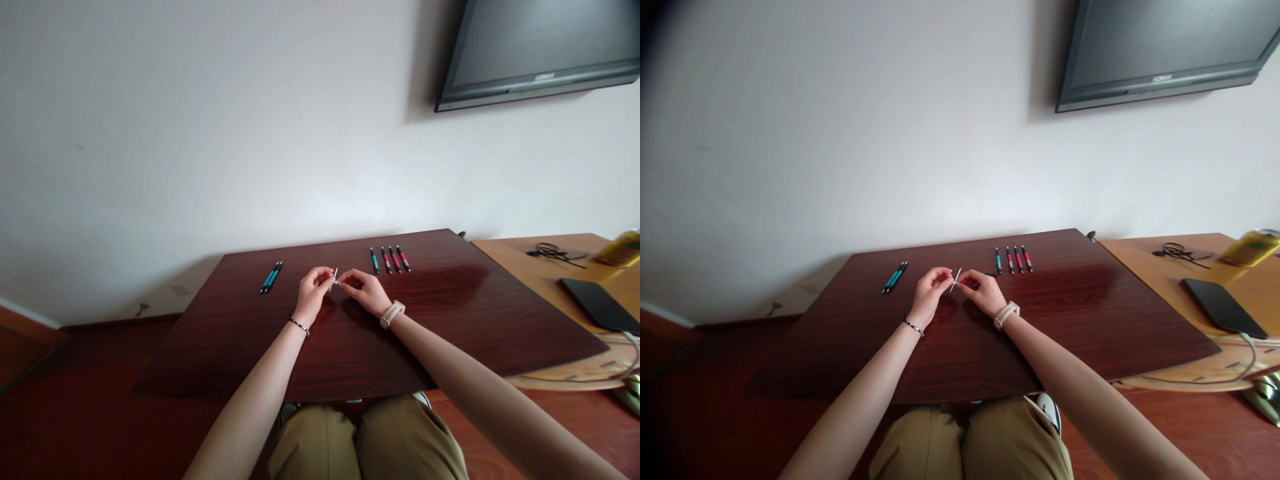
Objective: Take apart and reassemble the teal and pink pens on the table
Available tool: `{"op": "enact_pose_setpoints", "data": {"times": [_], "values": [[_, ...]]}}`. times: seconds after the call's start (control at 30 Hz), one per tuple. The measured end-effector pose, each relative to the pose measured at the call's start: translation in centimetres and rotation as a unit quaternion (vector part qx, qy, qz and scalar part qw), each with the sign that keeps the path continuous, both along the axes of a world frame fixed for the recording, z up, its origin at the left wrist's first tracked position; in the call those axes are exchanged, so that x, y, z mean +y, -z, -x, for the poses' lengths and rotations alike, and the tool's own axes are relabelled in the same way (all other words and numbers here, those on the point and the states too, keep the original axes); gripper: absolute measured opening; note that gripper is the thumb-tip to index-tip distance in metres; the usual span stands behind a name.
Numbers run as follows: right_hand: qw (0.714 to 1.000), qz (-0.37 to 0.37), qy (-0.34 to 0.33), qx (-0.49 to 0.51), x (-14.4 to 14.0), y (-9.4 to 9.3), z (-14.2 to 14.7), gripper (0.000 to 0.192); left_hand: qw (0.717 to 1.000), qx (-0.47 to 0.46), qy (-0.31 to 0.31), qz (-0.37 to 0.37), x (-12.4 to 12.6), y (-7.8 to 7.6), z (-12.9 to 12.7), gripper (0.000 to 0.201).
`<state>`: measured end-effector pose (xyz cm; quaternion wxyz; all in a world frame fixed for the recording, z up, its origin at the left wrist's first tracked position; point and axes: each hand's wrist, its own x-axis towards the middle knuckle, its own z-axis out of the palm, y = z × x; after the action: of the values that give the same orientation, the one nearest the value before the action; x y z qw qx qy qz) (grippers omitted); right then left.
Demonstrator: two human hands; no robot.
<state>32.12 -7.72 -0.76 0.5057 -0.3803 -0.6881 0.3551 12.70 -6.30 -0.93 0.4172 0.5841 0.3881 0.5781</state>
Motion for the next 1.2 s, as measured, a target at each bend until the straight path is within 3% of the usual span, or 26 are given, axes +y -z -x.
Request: {"op": "enact_pose_setpoints", "data": {"times": [0.43, 1.2], "values": [[1.000, -0.006, -0.011, -0.010, -0.04, 0.04, -0.17, 0.027, 0.998, -0.037, 0.031, 0.036, -0.49, -0.53, -0.16, 0.025], [0.999, 0.010, 0.020, 0.036, 0.52, 0.26, -0.15, 0.034, 0.997, 0.063, 0.042, 0.008, 0.22, -0.08, 0.00, 0.026]]}}
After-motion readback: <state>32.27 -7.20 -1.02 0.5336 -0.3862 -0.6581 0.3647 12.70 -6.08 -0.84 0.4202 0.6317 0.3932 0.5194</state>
